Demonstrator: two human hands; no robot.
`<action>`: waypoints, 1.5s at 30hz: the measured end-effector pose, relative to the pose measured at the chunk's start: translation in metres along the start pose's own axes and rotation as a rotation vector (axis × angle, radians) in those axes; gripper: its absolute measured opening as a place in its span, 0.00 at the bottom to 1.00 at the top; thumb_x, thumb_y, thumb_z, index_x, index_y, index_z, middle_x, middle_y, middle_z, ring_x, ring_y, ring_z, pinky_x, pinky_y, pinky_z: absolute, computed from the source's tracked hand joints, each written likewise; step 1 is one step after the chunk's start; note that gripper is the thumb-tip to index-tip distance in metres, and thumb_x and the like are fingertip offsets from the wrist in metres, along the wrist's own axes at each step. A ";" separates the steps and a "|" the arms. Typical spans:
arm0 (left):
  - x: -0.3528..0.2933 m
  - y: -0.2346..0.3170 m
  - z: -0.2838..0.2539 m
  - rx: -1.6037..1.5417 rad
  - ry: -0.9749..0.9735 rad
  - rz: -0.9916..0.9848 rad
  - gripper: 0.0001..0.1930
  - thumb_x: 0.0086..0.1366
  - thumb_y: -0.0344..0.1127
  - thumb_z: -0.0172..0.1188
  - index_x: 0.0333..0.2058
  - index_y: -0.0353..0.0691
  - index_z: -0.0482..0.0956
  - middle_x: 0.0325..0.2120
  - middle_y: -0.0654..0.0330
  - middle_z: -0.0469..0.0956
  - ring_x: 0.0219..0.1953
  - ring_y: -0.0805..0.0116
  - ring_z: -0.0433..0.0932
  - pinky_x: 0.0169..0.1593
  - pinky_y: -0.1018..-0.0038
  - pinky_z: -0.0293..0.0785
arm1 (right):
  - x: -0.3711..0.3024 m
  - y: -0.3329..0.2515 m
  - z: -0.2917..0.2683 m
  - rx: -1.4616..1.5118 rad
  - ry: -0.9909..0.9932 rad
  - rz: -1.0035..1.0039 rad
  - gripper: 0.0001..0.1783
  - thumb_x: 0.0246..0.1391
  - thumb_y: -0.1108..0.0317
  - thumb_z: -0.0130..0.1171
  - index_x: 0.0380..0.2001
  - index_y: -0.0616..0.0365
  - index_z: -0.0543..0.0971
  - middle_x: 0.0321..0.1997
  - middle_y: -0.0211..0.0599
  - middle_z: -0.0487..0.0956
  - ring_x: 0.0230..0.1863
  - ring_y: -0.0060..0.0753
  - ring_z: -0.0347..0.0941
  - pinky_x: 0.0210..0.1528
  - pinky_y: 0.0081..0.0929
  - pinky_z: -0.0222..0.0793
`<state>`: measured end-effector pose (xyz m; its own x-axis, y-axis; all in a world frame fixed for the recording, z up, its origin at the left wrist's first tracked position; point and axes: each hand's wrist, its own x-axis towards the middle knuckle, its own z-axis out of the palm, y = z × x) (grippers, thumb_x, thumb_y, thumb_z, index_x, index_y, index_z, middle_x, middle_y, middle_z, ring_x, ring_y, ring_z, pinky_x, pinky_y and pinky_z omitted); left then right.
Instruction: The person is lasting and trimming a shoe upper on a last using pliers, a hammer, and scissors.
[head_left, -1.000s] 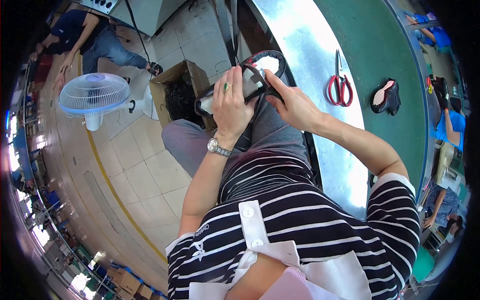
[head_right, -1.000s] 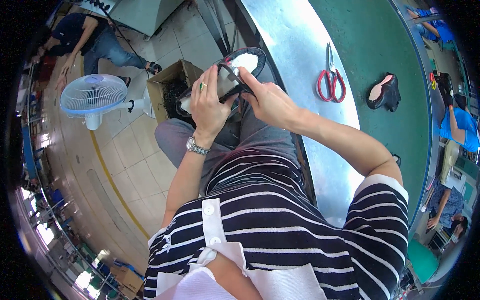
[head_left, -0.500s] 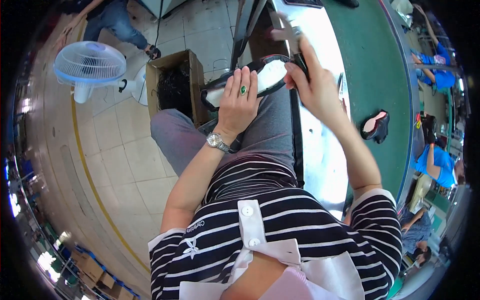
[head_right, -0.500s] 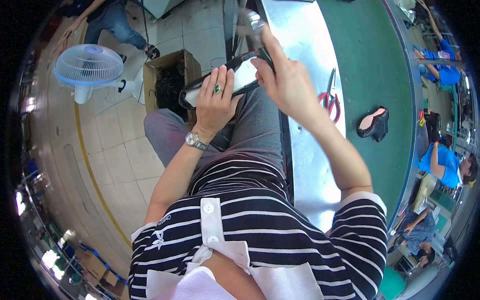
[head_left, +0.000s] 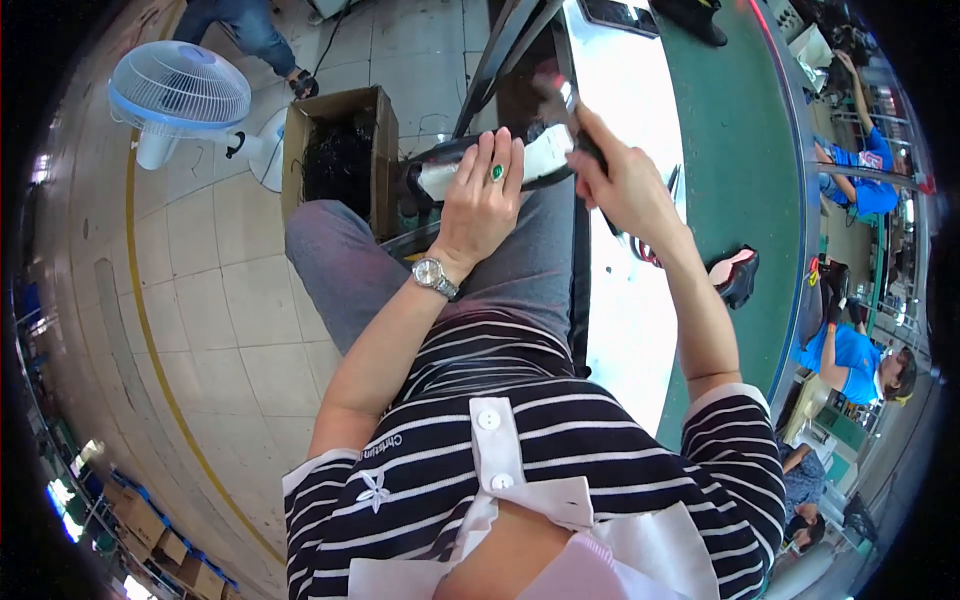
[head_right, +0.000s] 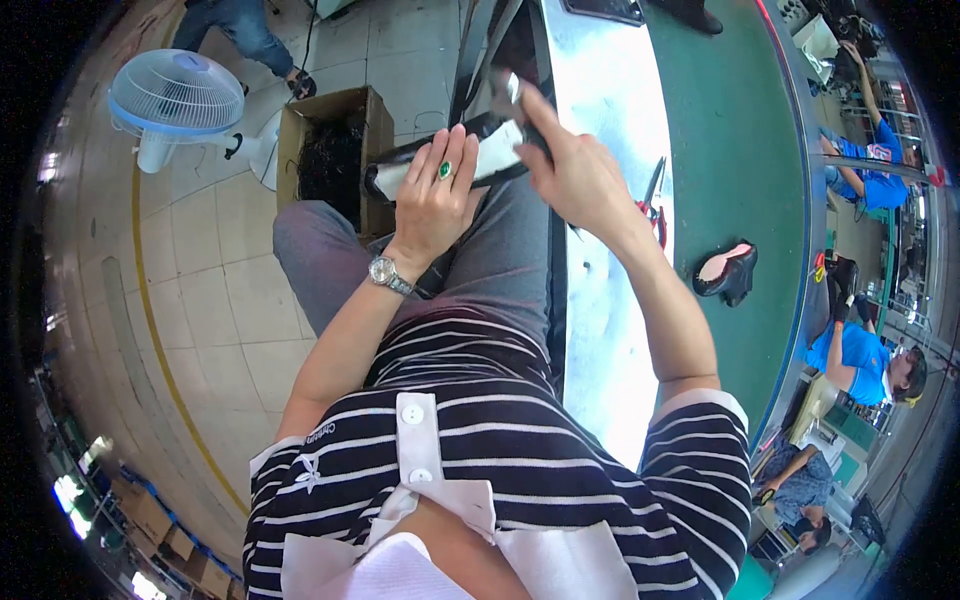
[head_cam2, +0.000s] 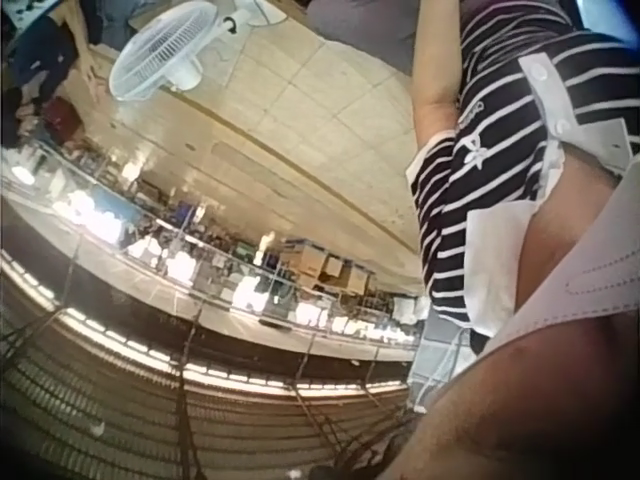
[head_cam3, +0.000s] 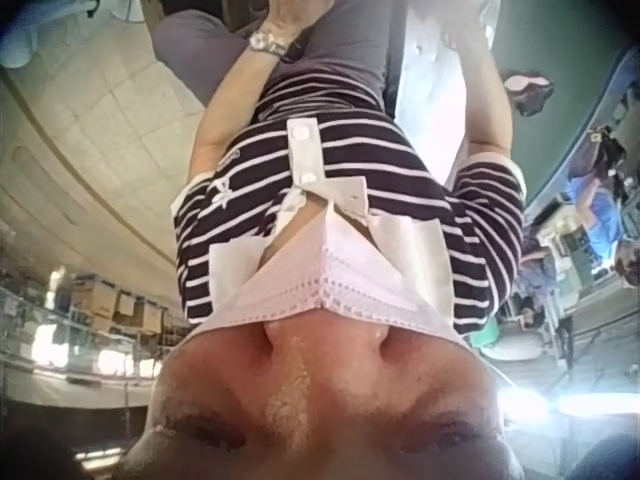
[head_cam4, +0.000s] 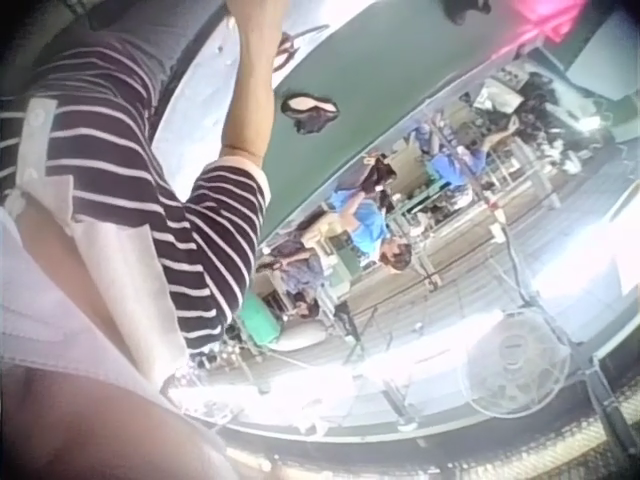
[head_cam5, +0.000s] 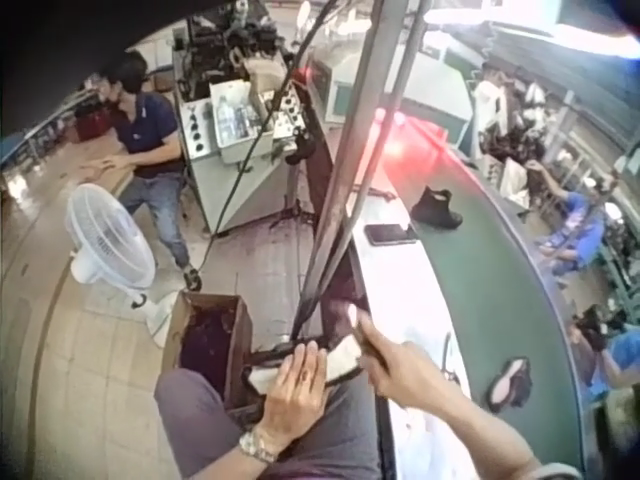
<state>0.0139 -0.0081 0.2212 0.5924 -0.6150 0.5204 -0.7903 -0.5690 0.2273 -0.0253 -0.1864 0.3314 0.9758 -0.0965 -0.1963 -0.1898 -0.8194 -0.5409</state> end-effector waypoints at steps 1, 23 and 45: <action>0.001 0.001 0.001 -0.006 -0.014 -0.012 0.35 0.47 0.38 0.68 0.55 0.31 0.70 0.56 0.48 0.70 0.58 0.53 0.69 0.61 0.63 0.64 | -0.002 -0.011 -0.002 0.194 0.065 0.112 0.36 0.58 0.63 0.52 0.67 0.50 0.52 0.33 0.57 0.80 0.32 0.62 0.77 0.37 0.51 0.70; 0.008 0.008 0.008 0.001 0.021 0.014 0.31 0.47 0.35 0.67 0.51 0.27 0.71 0.49 0.48 0.72 0.58 0.50 0.68 0.62 0.60 0.62 | -0.003 0.005 0.033 -0.316 0.077 -0.027 0.36 0.57 0.67 0.53 0.67 0.40 0.53 0.20 0.51 0.78 0.24 0.58 0.76 0.30 0.50 0.71; 0.019 -0.003 -0.032 -0.120 -0.070 -0.230 0.19 0.56 0.29 0.54 0.47 0.26 0.70 0.43 0.46 0.71 0.49 0.51 0.70 0.59 0.58 0.65 | 0.002 -0.022 0.021 -0.477 -0.015 -0.130 0.38 0.57 0.67 0.52 0.69 0.46 0.50 0.19 0.50 0.77 0.20 0.54 0.76 0.23 0.46 0.70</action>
<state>0.0229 -0.0006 0.2569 0.7645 -0.5161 0.3863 -0.6443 -0.6316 0.4312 -0.0215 -0.1571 0.3258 0.9857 0.0291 -0.1661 0.0078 -0.9918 -0.1275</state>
